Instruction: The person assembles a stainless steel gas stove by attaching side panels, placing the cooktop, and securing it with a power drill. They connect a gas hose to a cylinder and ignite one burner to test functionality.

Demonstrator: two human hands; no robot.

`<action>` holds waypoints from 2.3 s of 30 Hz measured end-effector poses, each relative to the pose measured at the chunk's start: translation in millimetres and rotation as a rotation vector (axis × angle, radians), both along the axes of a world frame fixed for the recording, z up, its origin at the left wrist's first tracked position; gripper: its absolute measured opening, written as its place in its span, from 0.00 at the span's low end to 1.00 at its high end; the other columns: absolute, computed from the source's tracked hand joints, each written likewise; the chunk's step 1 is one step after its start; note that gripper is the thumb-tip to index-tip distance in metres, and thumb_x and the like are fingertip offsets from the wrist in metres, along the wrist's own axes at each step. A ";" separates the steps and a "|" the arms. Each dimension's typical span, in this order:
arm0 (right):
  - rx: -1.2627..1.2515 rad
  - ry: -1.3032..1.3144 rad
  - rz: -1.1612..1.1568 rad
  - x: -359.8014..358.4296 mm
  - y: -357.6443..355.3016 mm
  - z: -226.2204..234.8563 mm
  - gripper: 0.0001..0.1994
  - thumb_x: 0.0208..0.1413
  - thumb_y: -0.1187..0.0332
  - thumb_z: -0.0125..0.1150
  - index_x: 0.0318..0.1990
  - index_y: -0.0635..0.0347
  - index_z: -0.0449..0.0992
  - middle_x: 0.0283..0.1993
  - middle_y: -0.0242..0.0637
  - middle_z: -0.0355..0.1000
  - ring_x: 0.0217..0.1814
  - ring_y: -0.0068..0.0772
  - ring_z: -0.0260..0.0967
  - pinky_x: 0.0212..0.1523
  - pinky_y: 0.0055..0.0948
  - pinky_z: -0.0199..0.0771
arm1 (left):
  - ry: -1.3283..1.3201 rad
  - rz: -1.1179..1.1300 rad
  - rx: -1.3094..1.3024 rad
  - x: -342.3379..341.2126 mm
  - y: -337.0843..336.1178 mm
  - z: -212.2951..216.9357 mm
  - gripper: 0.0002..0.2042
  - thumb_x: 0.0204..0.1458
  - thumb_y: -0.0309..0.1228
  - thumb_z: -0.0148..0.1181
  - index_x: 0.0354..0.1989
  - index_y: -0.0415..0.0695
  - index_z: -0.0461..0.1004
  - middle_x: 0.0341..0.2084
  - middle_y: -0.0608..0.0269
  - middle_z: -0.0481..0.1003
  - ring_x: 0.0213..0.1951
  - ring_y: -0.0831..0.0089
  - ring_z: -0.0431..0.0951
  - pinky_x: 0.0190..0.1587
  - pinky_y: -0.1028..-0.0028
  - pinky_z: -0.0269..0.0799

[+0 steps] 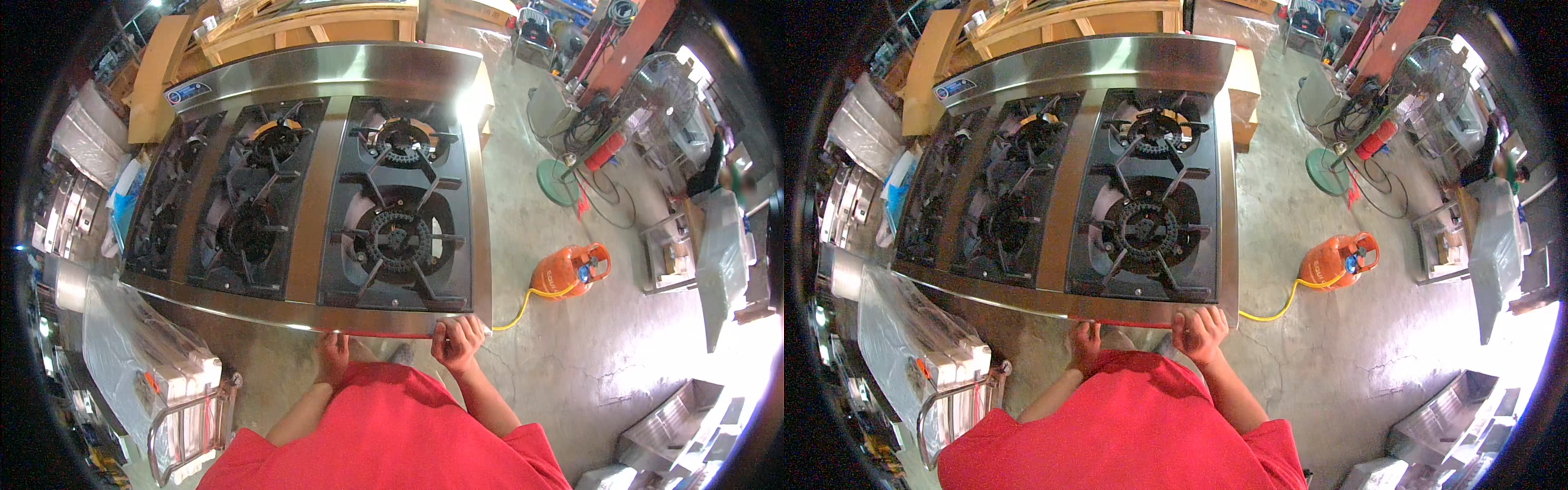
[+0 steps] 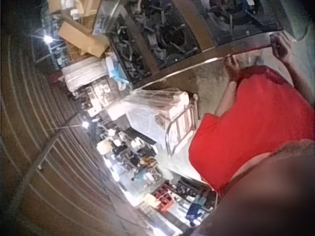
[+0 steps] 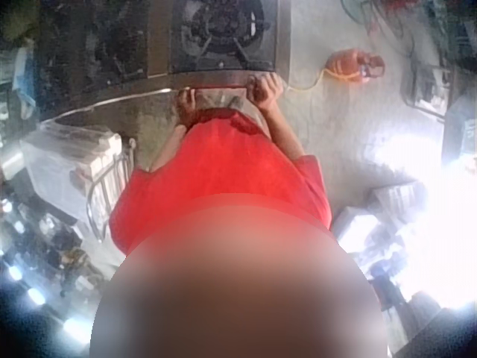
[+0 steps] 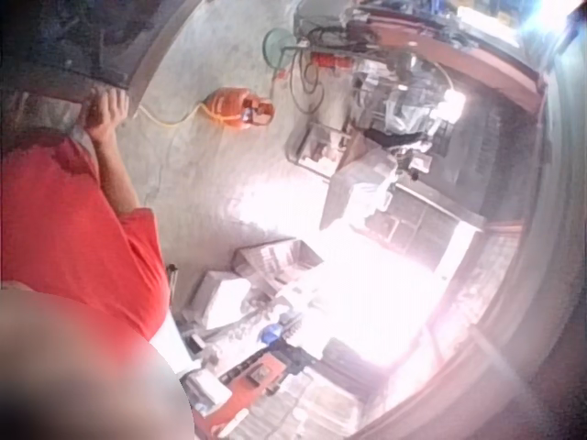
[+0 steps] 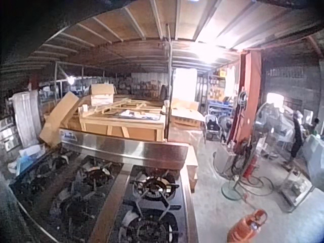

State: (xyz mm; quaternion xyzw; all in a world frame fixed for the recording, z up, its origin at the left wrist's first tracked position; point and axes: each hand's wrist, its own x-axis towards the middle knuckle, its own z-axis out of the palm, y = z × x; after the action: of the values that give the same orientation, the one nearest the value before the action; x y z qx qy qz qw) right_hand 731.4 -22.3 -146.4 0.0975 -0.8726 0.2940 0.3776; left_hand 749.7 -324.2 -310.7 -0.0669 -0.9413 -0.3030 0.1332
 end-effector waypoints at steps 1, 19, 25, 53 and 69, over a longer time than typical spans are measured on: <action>0.000 0.004 -0.013 0.3 -0.4 -0.4 0.02 0.47 0.72 0.62 0.29 0.54 0.75 0.27 0.34 0.71 0.26 0.38 0.66 0.28 0.35 0.63 | -0.073 0.001 -0.058 -0.1 -0.8 3.3 0.11 0.62 0.34 0.50 0.41 0.40 0.75 0.33 0.55 0.78 0.39 0.63 0.79 0.40 0.61 0.76; -0.389 -0.176 0.021 0.6 -1.6 22.5 0.05 0.53 0.76 0.56 0.27 0.63 0.75 0.23 0.40 0.68 0.23 0.40 0.64 0.26 0.35 0.62 | -0.484 0.047 0.519 4.5 -5.2 -12.0 0.17 0.64 0.44 0.45 0.43 0.45 0.74 0.33 0.65 0.78 0.37 0.71 0.78 0.38 0.68 0.72; -0.626 -0.273 0.062 -51.7 68.1 44.0 0.17 0.65 0.67 0.47 0.27 0.67 0.74 0.22 0.37 0.70 0.24 0.28 0.67 0.27 0.28 0.64 | -0.625 0.389 1.453 1.3 25.3 -2.7 0.16 0.63 0.42 0.47 0.42 0.44 0.77 0.33 0.63 0.78 0.36 0.73 0.78 0.38 0.72 0.71; -0.334 -0.113 0.800 -166.3 119.5 1.6 0.05 0.46 0.70 0.66 0.24 0.56 0.75 0.22 0.32 0.66 0.20 0.33 0.62 0.21 0.32 0.59 | -0.410 0.928 0.987 38.1 195.3 -32.8 0.16 0.62 0.38 0.51 0.54 0.45 0.70 0.48 0.57 0.73 0.51 0.65 0.72 0.53 0.64 0.65; -0.339 -0.079 0.796 -166.3 119.4 -3.5 0.04 0.44 0.72 0.66 0.24 0.57 0.75 0.21 0.33 0.66 0.20 0.35 0.62 0.22 0.33 0.60 | -0.404 0.868 1.035 58.0 167.8 -52.1 0.20 0.61 0.35 0.54 0.61 0.45 0.66 0.56 0.55 0.70 0.57 0.61 0.69 0.61 0.61 0.62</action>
State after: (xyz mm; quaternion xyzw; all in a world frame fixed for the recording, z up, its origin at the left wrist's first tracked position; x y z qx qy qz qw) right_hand 565.1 97.1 -149.8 0.3518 -0.7202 0.5591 0.2119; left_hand 807.8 -156.4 -362.7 0.4440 -0.6244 -0.6377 0.0793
